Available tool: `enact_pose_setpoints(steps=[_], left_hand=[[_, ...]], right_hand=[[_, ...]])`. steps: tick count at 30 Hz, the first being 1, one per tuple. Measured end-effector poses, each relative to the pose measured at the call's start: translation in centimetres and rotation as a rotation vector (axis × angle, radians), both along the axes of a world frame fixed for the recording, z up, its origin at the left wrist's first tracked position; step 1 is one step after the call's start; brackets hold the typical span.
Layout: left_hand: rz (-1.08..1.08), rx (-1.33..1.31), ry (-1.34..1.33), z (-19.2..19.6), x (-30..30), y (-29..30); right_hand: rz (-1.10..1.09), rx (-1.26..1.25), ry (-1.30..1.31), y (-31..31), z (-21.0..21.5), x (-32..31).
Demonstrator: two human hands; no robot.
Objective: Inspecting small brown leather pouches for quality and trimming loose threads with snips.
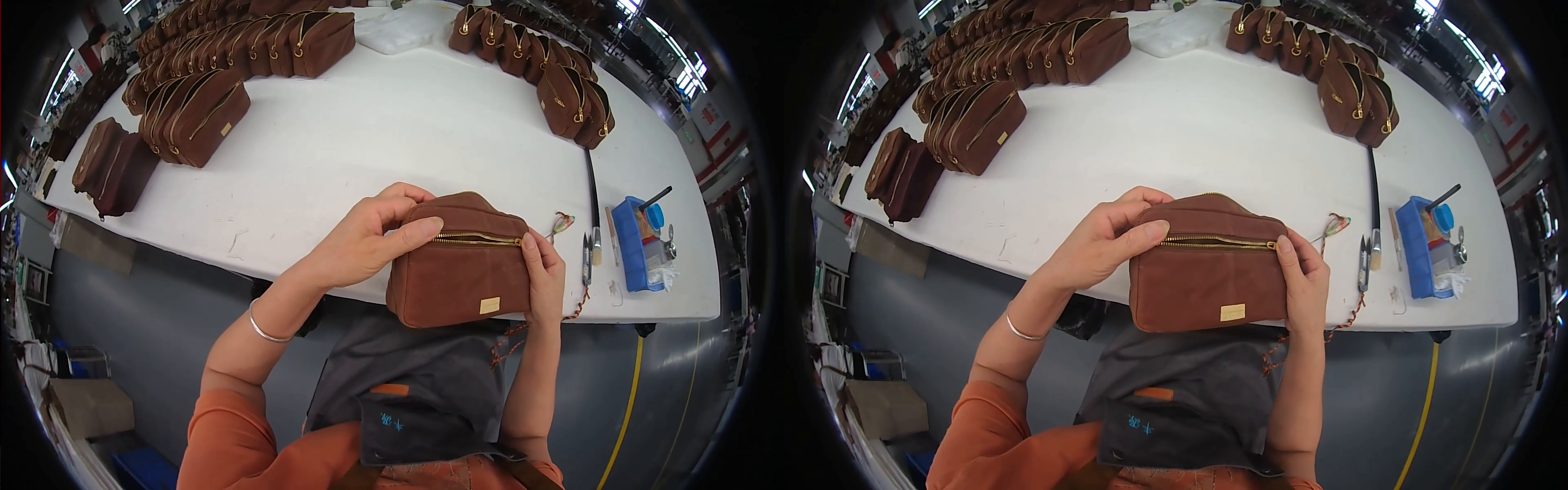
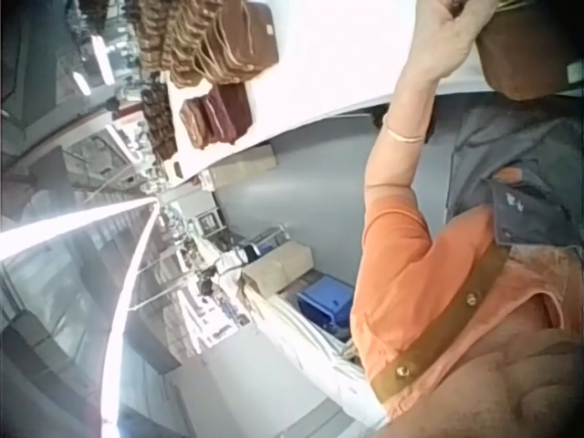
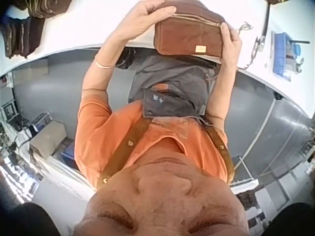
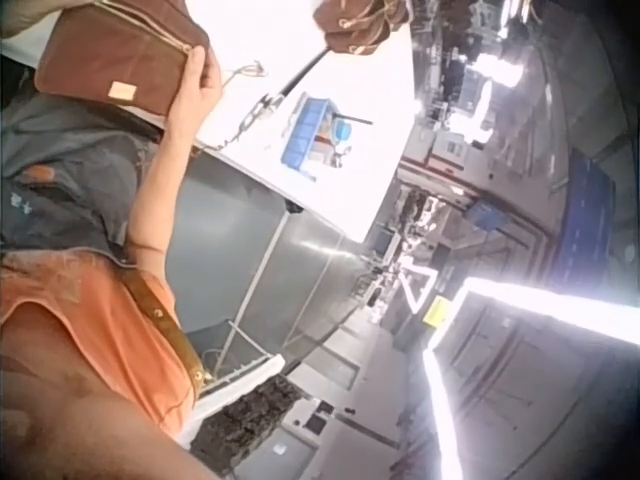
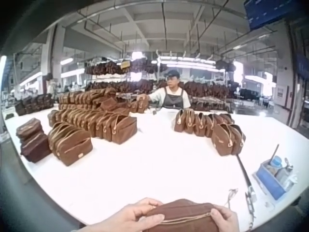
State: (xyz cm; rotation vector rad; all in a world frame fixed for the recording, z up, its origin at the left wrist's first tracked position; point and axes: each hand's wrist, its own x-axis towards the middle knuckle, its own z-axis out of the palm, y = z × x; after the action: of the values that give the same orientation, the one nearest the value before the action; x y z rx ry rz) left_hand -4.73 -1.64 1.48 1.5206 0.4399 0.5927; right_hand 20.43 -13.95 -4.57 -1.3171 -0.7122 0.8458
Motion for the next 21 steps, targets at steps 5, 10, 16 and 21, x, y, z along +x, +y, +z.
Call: enact_pose_setpoints(steps=[5, 10, 16, 21], left_hand=[[0.182, 0.21, -0.081, 0.8, -0.2, 1.1], [0.733, 0.801, -0.136, 1.3, -3.0, 5.5], [1.177, 1.146, 0.06, -1.6, -11.7, 12.5], [1.473, 1.211, 0.427, -6.2, -18.7, 15.4]], right_hand=[[-0.002, 0.041, -0.053, -0.3, -1.0, 0.2], [-0.01, -0.013, -0.134, -0.8, -1.1, 0.3], [0.021, 0.007, -0.188, -1.0, -1.5, 0.3], [0.031, 0.01, -0.205, -1.0, -1.4, 0.6]])
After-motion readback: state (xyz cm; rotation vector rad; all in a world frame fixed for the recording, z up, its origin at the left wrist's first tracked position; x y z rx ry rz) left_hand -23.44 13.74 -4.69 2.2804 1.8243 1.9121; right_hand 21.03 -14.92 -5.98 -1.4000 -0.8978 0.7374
